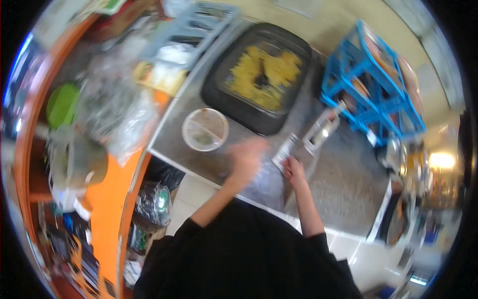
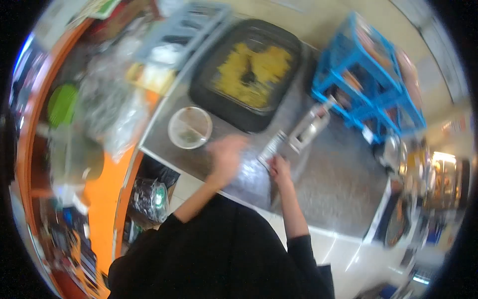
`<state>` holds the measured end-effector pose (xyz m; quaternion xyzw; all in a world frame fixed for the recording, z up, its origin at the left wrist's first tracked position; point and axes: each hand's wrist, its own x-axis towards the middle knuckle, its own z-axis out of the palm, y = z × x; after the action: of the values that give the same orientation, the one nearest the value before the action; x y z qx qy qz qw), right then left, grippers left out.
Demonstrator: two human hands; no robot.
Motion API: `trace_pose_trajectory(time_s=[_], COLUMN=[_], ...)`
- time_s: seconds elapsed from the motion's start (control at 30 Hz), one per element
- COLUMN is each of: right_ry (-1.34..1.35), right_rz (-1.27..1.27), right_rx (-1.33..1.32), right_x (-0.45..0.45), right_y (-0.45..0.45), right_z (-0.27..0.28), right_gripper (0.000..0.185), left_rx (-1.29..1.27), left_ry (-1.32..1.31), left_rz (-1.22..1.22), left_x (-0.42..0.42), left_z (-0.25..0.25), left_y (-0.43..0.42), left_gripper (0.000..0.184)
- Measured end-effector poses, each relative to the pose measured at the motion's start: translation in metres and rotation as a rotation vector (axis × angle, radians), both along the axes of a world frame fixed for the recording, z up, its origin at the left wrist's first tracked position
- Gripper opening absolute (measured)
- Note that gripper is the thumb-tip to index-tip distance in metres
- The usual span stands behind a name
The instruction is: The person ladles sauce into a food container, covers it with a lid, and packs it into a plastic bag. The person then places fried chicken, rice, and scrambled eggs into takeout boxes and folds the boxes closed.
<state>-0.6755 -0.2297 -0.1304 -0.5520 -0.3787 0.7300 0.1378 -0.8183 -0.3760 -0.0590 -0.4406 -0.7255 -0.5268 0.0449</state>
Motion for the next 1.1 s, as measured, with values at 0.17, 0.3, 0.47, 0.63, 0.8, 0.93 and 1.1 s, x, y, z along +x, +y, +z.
trace_pose_trajectory(time_s=[0.17, 0.3, 0.47, 0.63, 0.8, 0.93, 1.1], right_ry=[0.081, 0.014, 0.104, 0.061, 0.350, 0.577, 0.808], right_rz=[0.129, 0.247, 0.365, 0.424, 0.548, 1.117, 1.440], right_rx=[-0.303, -0.306, -0.443, 0.382, 1.342, 1.731, 1.772], right_x=[0.012, 0.003, 0.003, 0.005, -0.051, -0.114, -0.212], right_y=[0.032, 0.024, -0.002, -0.034, -0.139, -0.208, -0.362], right_z=[-0.016, 0.006, 0.002, 0.048, 0.103, 0.057, 0.033], right_gripper=[0.032, 0.032, 0.028, 0.021, 0.048, 0.057, 0.069], left_rx=[-0.395, -0.374, -0.512, -0.333, 0.259, 0.820, 0.990], left_ry=[0.373, 0.447, 0.572, 0.034, -1.513, -1.833, -1.350], left_rz=[-0.294, -0.293, -0.262, -0.340, -0.338, -0.495, 0.058], left_x=[0.035, 0.034, 0.042, 0.024, 0.007, -0.020, -0.049], left_z=[-0.105, -0.081, -0.110, -0.100, -0.060, -0.004, -0.001], left_y=[0.079, 0.078, 0.111, 0.089, 0.007, -0.138, -0.358], left_gripper=[0.009, 0.009, 0.016, 0.021, 0.036, 0.046, 0.039])
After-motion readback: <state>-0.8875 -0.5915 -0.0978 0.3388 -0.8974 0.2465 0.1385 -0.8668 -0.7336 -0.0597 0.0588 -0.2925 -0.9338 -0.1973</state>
